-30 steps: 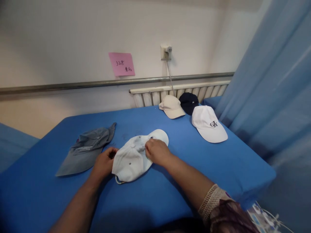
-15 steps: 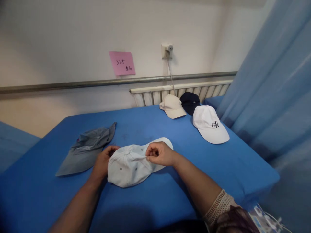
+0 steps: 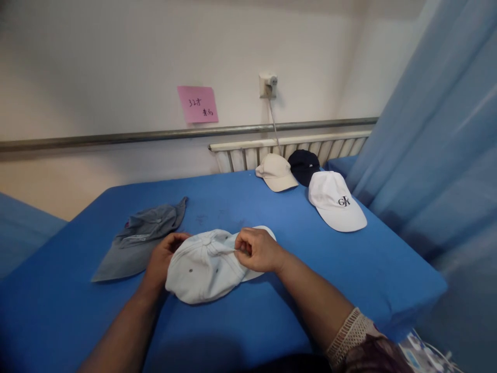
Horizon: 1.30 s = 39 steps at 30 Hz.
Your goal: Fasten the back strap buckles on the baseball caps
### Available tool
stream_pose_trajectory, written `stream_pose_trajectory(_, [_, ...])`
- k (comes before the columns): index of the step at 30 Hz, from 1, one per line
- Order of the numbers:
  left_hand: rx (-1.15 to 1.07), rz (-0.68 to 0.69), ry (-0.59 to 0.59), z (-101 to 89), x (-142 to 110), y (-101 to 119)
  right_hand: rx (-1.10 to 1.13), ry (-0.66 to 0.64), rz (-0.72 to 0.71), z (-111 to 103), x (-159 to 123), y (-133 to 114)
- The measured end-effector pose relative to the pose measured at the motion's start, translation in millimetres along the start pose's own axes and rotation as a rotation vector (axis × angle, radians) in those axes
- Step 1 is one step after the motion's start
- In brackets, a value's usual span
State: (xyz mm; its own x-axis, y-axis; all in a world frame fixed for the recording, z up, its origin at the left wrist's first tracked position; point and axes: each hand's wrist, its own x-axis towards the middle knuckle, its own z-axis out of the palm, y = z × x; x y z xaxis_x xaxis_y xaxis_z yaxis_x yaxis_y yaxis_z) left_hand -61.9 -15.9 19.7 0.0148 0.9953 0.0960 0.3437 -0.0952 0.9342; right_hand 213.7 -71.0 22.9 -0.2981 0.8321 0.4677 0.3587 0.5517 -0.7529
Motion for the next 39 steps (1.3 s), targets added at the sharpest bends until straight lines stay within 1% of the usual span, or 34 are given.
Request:
stream_pose_trajectory(2, [0.029,0.002,-0.090,-5.7,-1,6,-0.002,-0.021,-0.007,0,-1,0])
stream_pose_trajectory(6, [0.104,0.040,-0.316,-16.4,-1,17,0.002,-0.034,-0.010,3,-2,3])
stream_pose_trajectory(8, [0.162,0.089,-0.353,-18.6,1,16,0.011,-0.029,-0.022,4,-3,4])
stream_pose_trajectory(11, [0.228,0.189,-0.311,-16.6,4,7,0.013,-0.014,-0.027,5,-3,4])
stream_pose_trajectory(12, [0.233,0.223,-0.271,-14.5,5,4,0.013,-0.010,-0.026,6,-3,4])
stream_pose_trajectory(13, [0.223,0.258,-0.201,-11.9,5,1,0.017,-0.009,-0.025,6,-4,4])
stream_pose_trajectory(16, [0.110,0.326,0.124,-1.7,2,-2,0.054,-0.004,-0.022,7,-4,4])
stream_pose_trajectory(17, [0.064,0.321,0.196,1.8,1,-3,0.061,0.000,-0.027,7,-4,4])
stream_pose_trajectory(18, [0.027,0.299,0.221,4.9,1,-3,0.060,0.005,-0.033,7,-4,4])
stream_pose_trajectory(21, [-0.033,0.191,0.158,10.5,1,-7,0.022,0.017,-0.066,9,-4,5])
stream_pose_trajectory(23, [-0.059,0.135,0.142,11.1,3,-9,-0.009,0.037,-0.086,11,-4,6])
stream_pose_trajectory(26, [-0.084,0.099,0.153,8.5,4,-7,-0.046,0.079,-0.103,14,-5,8])
stream_pose_trajectory(28, [-0.085,0.090,0.202,4.9,2,-2,-0.055,0.092,-0.107,16,-5,9])
stream_pose_trajectory(30, [-0.077,0.121,0.276,-0.3,-5,3,-0.058,0.099,-0.110,17,-5,10])
stream_pose_trajectory(32, [-0.043,0.198,0.335,-6.8,-15,7,-0.062,0.103,-0.114,18,-5,11])
stream_pose_trajectory(33, [-0.009,0.242,0.343,-10.1,-20,8,-0.064,0.105,-0.115,18,-5,11])
stream_pose_trajectory(35, [0.100,0.304,0.292,-15.6,-29,7,-0.065,0.105,-0.117,18,-4,12])
stream_pose_trajectory(37, [0.211,0.341,0.184,-18.2,-34,6,-0.066,0.106,-0.117,19,-4,13])
stream_pose_trajectory(38, [0.253,0.362,0.150,-18.1,-36,6,-0.068,0.108,-0.116,19,-4,13])
stream_pose_trajectory(39, [0.281,0.388,0.148,-17.3,-36,6,-0.070,0.112,-0.115,20,-5,13])
